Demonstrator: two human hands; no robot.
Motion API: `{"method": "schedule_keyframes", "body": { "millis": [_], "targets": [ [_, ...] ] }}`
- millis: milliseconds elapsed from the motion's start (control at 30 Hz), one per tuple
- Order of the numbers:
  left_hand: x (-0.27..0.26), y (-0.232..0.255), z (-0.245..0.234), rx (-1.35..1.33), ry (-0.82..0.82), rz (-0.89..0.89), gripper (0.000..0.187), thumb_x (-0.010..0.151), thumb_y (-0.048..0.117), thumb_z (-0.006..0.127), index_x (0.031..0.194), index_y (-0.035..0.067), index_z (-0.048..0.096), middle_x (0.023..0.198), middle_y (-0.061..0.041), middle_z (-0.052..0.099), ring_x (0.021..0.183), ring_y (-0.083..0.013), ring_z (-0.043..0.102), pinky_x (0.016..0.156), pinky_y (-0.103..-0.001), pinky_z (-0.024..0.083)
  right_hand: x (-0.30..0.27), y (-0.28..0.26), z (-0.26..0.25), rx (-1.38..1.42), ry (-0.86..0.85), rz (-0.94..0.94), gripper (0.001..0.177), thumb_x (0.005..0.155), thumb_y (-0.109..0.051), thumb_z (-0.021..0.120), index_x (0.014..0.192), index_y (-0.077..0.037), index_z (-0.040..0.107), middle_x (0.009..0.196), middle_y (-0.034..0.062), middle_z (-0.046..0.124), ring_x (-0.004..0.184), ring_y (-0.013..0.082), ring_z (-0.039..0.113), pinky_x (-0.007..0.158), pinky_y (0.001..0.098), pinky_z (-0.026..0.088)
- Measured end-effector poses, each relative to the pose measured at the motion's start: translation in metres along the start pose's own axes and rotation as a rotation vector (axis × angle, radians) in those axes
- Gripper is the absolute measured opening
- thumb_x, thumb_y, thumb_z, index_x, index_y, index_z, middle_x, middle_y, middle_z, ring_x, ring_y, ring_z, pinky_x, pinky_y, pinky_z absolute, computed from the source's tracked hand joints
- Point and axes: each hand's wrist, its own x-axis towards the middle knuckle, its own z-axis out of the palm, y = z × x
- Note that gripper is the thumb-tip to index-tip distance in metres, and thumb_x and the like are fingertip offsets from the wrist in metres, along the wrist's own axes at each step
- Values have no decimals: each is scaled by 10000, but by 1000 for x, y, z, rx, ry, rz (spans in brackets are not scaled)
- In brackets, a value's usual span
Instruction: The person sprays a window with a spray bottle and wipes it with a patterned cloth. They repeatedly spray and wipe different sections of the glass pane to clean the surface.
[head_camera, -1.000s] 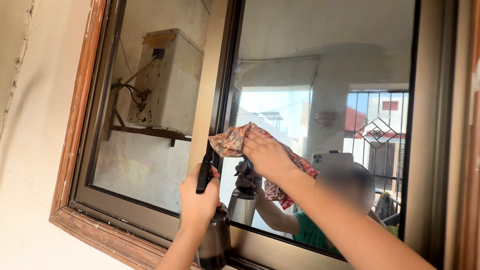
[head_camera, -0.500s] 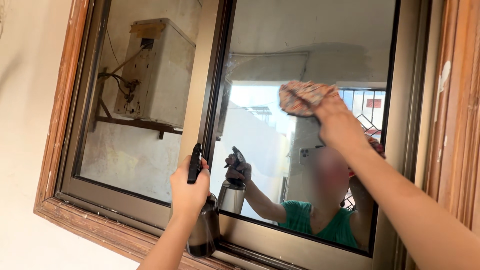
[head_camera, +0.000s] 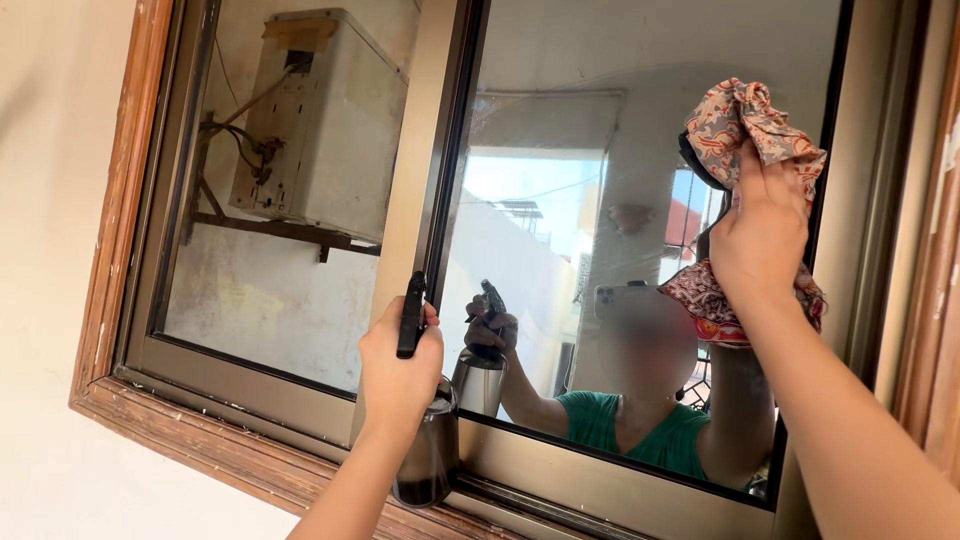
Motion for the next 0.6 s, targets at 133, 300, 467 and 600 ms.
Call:
{"method": "schedule_keyframes", "body": {
  "millis": [133,300,467,600],
  "targets": [
    [1,-5,0,69,27,123,114,799,71,570,863,29,654,730,-74,678,557,-161,626,549,-315,526,-4,-23,6,15,33,-18,522,928,55,592,1449,38,580,1469,235,589,1411,426,492,1189,511,370],
    [4,-11,1,77,40,191,127,798,76,578,876,31,668,763,-69,701,635,-144,654,627,-296,544,-7,-56,17,49,-17,-23,572,900,56,579,1470,13,603,1429,231,599,1407,428,491,1178,508,378],
    [5,-11,0,65,21,153,134,797,73,572,882,31,666,759,-75,691,609,-163,639,610,-306,539,-13,-102,38,61,-49,-78,485,840,36,584,1322,41,641,1383,263,600,1353,429,506,1180,503,375],
    [3,-12,-1,36,23,169,131,798,68,572,885,28,662,767,-73,690,624,-153,640,619,-297,545,-22,-146,59,84,-115,-126,379,804,39,584,1177,54,653,1319,240,625,1346,409,528,1182,501,380]
  ]
}}
